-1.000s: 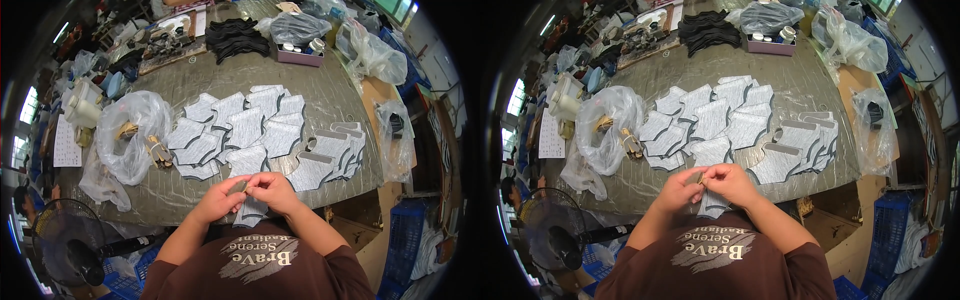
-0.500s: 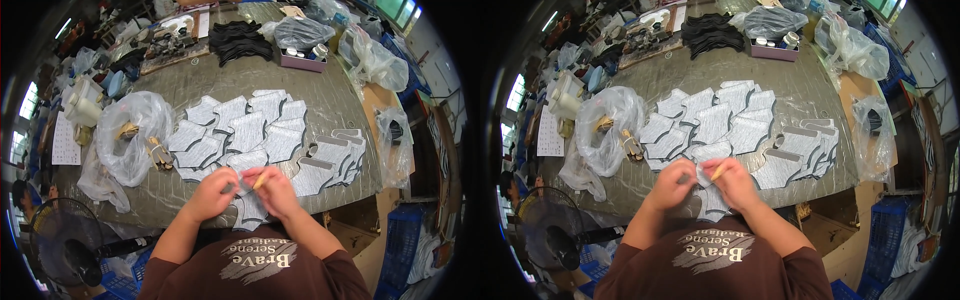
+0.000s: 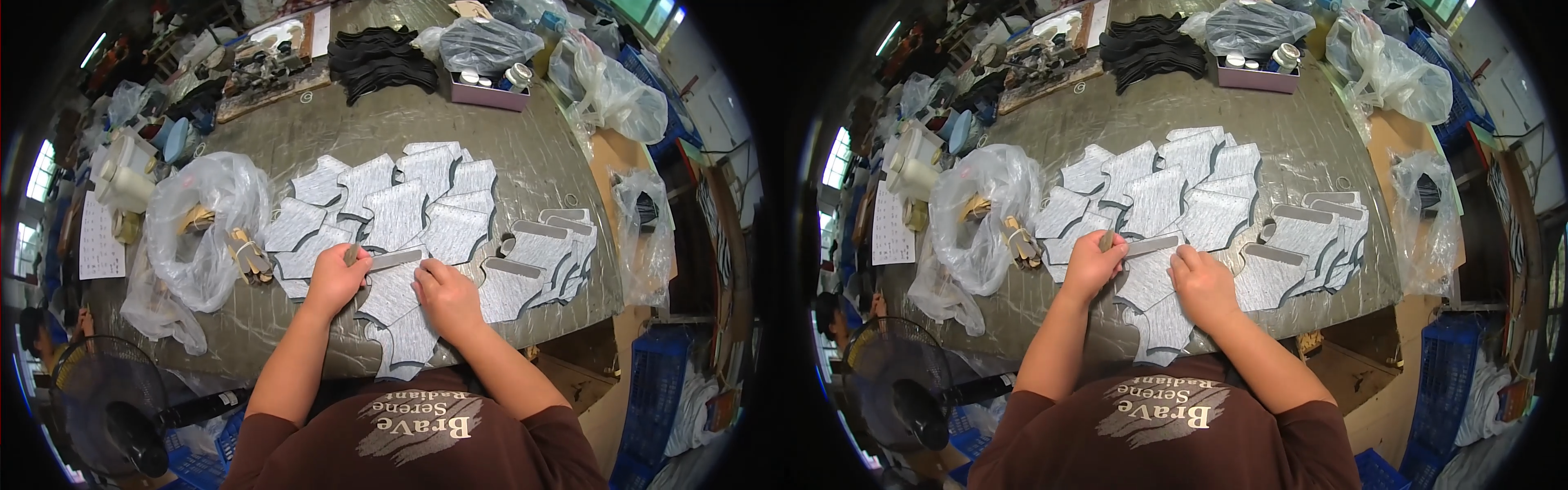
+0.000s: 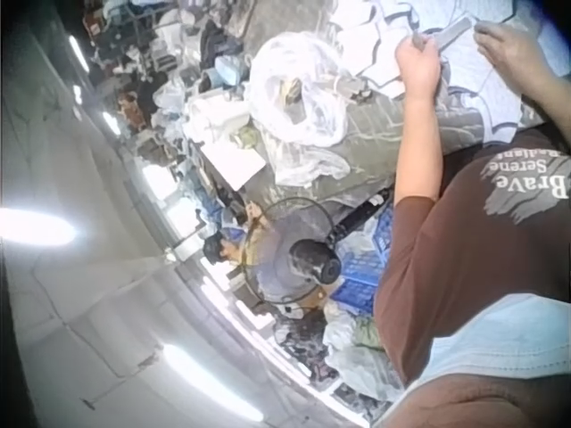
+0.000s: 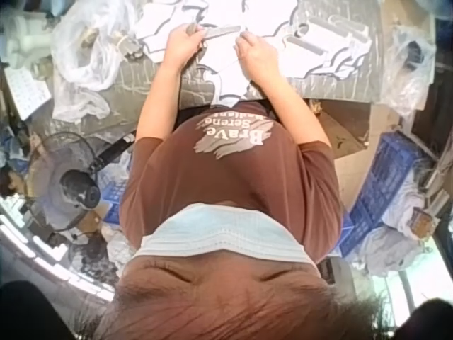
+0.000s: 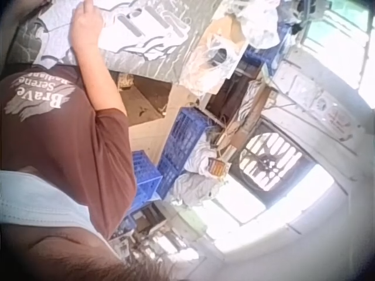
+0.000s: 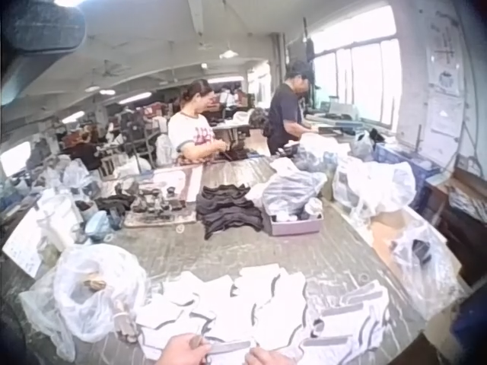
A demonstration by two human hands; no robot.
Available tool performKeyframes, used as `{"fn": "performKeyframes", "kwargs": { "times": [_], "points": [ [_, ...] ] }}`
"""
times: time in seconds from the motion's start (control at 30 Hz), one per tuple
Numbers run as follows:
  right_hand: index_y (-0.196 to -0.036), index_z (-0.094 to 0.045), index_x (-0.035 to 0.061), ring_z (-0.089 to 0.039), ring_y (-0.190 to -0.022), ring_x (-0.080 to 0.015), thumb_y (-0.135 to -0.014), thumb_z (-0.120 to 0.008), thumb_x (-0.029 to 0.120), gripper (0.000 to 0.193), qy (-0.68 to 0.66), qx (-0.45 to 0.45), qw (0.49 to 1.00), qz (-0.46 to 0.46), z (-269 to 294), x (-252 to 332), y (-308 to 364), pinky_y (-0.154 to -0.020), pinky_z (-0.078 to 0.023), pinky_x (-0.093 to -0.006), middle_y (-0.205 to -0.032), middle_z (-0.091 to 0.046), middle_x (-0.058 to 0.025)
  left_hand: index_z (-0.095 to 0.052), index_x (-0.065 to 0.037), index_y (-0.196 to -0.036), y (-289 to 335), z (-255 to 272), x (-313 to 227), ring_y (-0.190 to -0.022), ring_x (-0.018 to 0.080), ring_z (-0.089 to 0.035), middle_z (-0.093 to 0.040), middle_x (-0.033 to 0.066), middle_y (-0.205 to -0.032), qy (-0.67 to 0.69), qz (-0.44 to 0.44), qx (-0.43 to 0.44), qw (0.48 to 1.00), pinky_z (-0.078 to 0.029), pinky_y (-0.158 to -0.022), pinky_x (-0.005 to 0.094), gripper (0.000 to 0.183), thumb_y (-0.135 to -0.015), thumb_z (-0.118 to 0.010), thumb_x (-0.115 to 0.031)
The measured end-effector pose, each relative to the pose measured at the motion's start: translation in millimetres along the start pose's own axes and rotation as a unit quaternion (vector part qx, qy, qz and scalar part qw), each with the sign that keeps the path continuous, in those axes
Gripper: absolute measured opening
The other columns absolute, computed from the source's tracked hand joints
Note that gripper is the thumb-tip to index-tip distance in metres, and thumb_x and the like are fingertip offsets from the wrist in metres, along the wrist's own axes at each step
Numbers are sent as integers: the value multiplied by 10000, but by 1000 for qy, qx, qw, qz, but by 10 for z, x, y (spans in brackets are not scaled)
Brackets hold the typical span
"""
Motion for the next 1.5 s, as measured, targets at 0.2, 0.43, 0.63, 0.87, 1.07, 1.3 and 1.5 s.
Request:
{"fn": "performKeyframes", "kwargs": {
  "times": [0.2,0.43,0.63,0.87,1.07,1.3,1.5],
  "points": [
    [-874,-598,36,-571,-707,-221,-760,-641,122,149,3,-2,1000,0,-17,-4,0,-589,-484,-353,-931,-541,-55,-581,-21,-814,-10,-20,2,-461,63,-483,-553,4,-619,38,11,0,999,-367,-402,206,51,-806,-630,-30],
    [-859,-597,34,-569,-701,-223,-753,-636,106,134,2,5,1000,-5,-26,2,-7,-583,-483,-356,-956,-542,-60,-570,-15,-831,-5,26,28,-470,66,-489,-550,8,-629,109,36,18,993,-376,-404,208,61,-813,-626,-31],
    [-845,-595,33,-559,-682,-216,-739,-640,102,134,4,-8,1000,-1,-25,3,-11,-587,-486,-346,-1018,-562,-57,-597,-8,-811,-14,-7,38,-510,79,-535,-573,15,-626,28,20,-5,999,-411,-465,227,65,-800,-630,-63],
    [-827,-585,37,-554,-671,-204,-737,-641,104,125,5,-1,1000,12,-29,-7,-15,-586,-488,-335,-1116,-586,-48,-601,-4,-810,-23,-7,34,-517,84,-546,-578,21,-616,20,18,-9,1000,-417,-473,233,70,-798,-630,-68],
    [-830,-561,46,-559,-668,-193,-709,-614,94,141,44,41,998,7,-11,7,-30,-564,-494,-326,-1142,-590,-40,-605,1,-798,-14,-26,29,-522,92,-549,-580,29,-604,-15,4,-23,1000,-431,-486,249,85,-797,-632,-79],
    [-861,-559,51,-580,-654,-223,-735,-628,72,144,33,61,997,-16,-2,9,-34,-573,-488,-344,-1128,-594,-41,-597,19,-790,23,-86,-21,-555,238,-571,-597,112,-620,-240,-181,-114,947,-462,-548,344,114,-780,-637,-87],
    [-862,-563,60,-591,-666,-222,-729,-626,83,149,23,43,999,-7,10,-13,-41,-567,-492,-345,-1129,-591,-43,-592,20,-871,119,-158,-77,-785,374,-583,-589,195,-824,-342,-237,-126,901,-472,-690,410,120,-792,-620,-67]
  ]
}}
Point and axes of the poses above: each hand's wrist, its own y-axis away from the middle knuckle, its own z-axis out of the back of the hand, x = y × z, the point moved 3 cm from there along -y, towards the middle knuckle
